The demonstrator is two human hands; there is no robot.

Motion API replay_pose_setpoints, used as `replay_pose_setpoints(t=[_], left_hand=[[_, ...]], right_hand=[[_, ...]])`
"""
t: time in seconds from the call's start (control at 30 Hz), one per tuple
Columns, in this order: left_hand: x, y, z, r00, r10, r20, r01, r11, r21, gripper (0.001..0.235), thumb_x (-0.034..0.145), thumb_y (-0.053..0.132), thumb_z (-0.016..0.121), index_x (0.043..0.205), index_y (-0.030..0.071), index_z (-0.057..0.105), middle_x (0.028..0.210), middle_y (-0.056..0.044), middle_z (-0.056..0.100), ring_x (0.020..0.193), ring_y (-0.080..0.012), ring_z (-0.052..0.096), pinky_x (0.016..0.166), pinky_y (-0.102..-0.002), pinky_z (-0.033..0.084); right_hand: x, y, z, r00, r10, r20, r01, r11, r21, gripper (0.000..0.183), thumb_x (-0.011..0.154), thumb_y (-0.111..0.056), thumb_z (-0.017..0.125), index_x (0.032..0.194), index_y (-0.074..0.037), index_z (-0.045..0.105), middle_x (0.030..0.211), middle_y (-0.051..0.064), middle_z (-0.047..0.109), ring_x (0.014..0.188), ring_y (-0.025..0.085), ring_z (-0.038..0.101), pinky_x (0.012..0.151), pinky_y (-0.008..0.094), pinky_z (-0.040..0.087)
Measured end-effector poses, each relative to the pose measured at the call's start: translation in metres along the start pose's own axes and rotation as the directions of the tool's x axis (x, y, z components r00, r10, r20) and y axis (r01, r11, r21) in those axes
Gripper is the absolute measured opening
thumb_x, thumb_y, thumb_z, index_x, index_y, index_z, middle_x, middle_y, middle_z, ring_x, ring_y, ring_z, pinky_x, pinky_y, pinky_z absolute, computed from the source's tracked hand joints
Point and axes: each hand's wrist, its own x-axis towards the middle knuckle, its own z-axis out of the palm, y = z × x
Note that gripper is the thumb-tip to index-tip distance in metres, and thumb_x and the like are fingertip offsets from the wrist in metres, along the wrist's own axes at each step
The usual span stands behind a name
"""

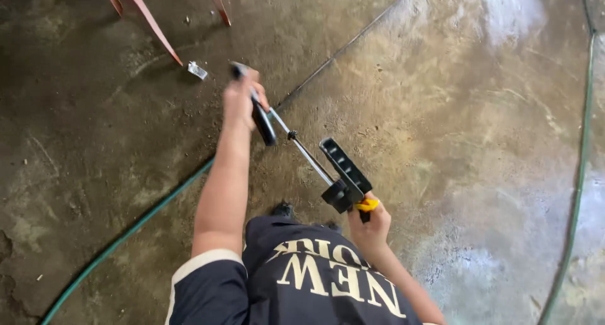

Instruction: The person assembles a spray gun by attaching a yellow bottle to the handle, then connecting a metal rod and a black nozzle. The person walks to an outdoor area and connects the spray gun to a hose, then returns to the original area.

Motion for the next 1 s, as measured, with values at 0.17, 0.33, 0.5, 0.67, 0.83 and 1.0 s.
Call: replay_pose_setpoints(t=[0.17,0.33,0.5,0.67,0.83,1.0], left_hand=[[-0.045,-0.006,0.010,0.896,-0.199,0.398,0.118,0.969,0.217,0.027,0.080,0.009,0.077,0.101,0.006,0.061,0.089,-0.011,0.076,0.061,-0.0126,0.063,0.049,-0.025,0.054],[-0.041,-0.018,0.006,0.811,-0.244,0.532,0.093,0.951,0.295,0.034,0.075,0.004,0.078,0.103,0.007,0.059,0.088,-0.016,0.074,0.058,-0.0158,0.061,0.047,-0.026,0.052],[-0.003,-0.032,-0.002,0.960,-0.279,0.010,0.274,0.936,-0.221,0.024,0.090,0.010,0.078,0.104,-0.001,0.061,0.072,-0.009,0.062,0.054,-0.0164,0.053,0.050,-0.029,0.050],[0.040,-0.060,-0.030,0.932,-0.330,-0.151,0.197,0.809,-0.554,0.024,0.093,0.019,0.073,0.092,0.009,0.051,0.064,-0.003,0.054,0.052,-0.0158,0.054,0.048,-0.031,0.051],[0.042,-0.067,-0.028,0.939,-0.318,-0.128,0.208,0.825,-0.525,0.026,0.092,0.017,0.074,0.095,0.008,0.050,0.064,-0.004,0.054,0.051,-0.0176,0.053,0.048,-0.033,0.050],[0.039,-0.062,-0.020,0.955,-0.270,-0.124,0.187,0.869,-0.458,0.029,0.094,0.016,0.073,0.096,0.006,0.046,0.067,-0.006,0.055,0.053,-0.0167,0.053,0.049,-0.031,0.049]], right_hand=[[0.010,-0.001,-0.006,0.995,0.095,0.016,-0.095,0.995,0.023,0.038,0.086,0.001,0.072,0.123,-0.001,0.065,0.095,0.006,0.071,0.082,0.012,0.066,0.075,0.025,0.053],[0.019,-0.010,-0.006,0.987,0.151,0.057,-0.156,0.983,0.093,0.038,0.088,0.002,0.072,0.126,-0.002,0.067,0.098,0.005,0.072,0.085,0.010,0.064,0.077,0.024,0.052],[0.009,-0.012,-0.013,0.990,0.116,0.081,-0.124,0.987,0.104,0.034,0.088,0.002,0.072,0.120,-0.002,0.067,0.095,0.003,0.070,0.083,0.009,0.063,0.075,0.023,0.051],[0.004,-0.013,-0.015,0.989,0.111,0.100,-0.123,0.985,0.119,0.031,0.087,0.003,0.070,0.118,-0.002,0.068,0.093,0.003,0.070,0.081,0.009,0.063,0.074,0.023,0.051],[-0.004,-0.007,-0.010,0.993,0.084,0.080,-0.093,0.990,0.110,0.035,0.087,0.002,0.072,0.121,-0.001,0.066,0.097,0.005,0.070,0.084,0.010,0.065,0.075,0.023,0.052],[-0.004,-0.001,-0.003,0.989,-0.147,0.024,0.144,0.984,0.105,0.043,0.090,0.001,0.072,0.130,-0.004,0.056,0.113,0.015,0.070,0.094,0.020,0.071,0.082,0.029,0.057]])
